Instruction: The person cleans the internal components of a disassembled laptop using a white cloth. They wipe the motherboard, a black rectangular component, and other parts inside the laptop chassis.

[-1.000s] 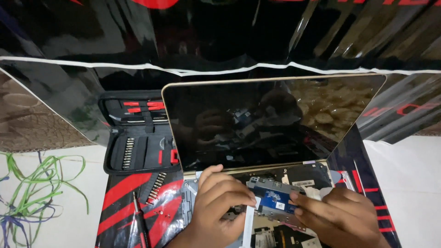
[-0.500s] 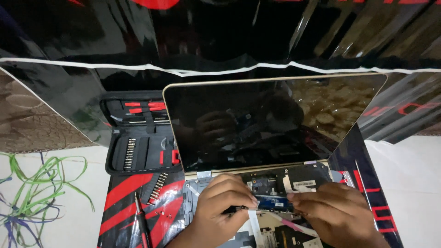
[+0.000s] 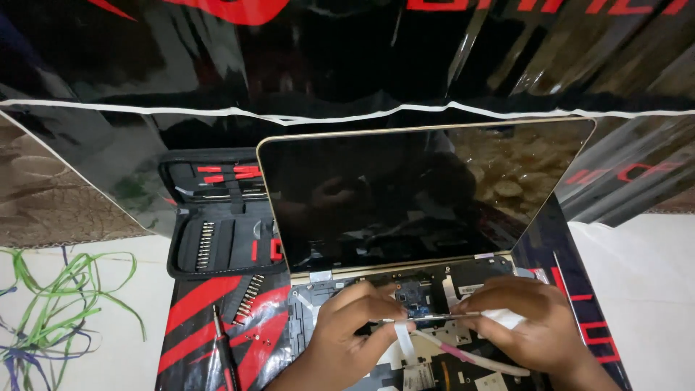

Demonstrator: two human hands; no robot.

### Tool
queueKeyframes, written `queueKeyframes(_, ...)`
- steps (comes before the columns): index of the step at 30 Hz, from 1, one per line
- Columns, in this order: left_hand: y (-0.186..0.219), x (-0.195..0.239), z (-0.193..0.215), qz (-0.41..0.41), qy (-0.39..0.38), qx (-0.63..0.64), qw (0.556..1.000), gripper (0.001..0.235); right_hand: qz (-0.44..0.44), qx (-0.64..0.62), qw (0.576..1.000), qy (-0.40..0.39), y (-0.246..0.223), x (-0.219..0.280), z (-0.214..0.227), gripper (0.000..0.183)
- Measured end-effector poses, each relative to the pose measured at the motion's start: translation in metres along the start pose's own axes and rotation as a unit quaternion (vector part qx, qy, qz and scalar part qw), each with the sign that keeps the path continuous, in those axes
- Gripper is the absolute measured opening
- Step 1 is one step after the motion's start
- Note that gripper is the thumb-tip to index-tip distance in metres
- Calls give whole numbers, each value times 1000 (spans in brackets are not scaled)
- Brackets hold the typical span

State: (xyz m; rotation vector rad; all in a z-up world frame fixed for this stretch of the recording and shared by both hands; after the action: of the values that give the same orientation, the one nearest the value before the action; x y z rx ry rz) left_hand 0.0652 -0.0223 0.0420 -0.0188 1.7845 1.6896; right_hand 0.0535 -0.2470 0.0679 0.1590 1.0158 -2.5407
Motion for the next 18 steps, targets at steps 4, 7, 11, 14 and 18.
queueKeyframes(4,4,-6,5,26,3,-40,999,12,3,-46,999,1,4,0,-4,14)
queueKeyframes(7,1,-8,9,55,37,-60,996,14,9,-43,998,35,19,8,-4,19)
queueKeyframes(11,-31,-2,6,234,72,199,949,19,-78,-56,995,19,39,9,-1,28)
queueKeyframes(14,-39,6,4,286,83,241,924,20,-91,-113,989,25,45,17,1,24)
queueKeyframes(18,-40,4,7,281,77,278,915,19,-109,-222,968,51,46,24,2,50)
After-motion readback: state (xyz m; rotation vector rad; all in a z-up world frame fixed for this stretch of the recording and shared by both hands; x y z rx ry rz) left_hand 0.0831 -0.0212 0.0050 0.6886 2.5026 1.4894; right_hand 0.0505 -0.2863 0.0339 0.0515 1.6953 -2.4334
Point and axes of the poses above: each hand's wrist, its own x-axis away from the middle knuckle, its own z-axis out of the back of the hand, y = z × x, the point moved 8 cm from there along -x, towards the middle knuckle, and after that the axes turned 9 degrees about -y, right-handed, at the moved point
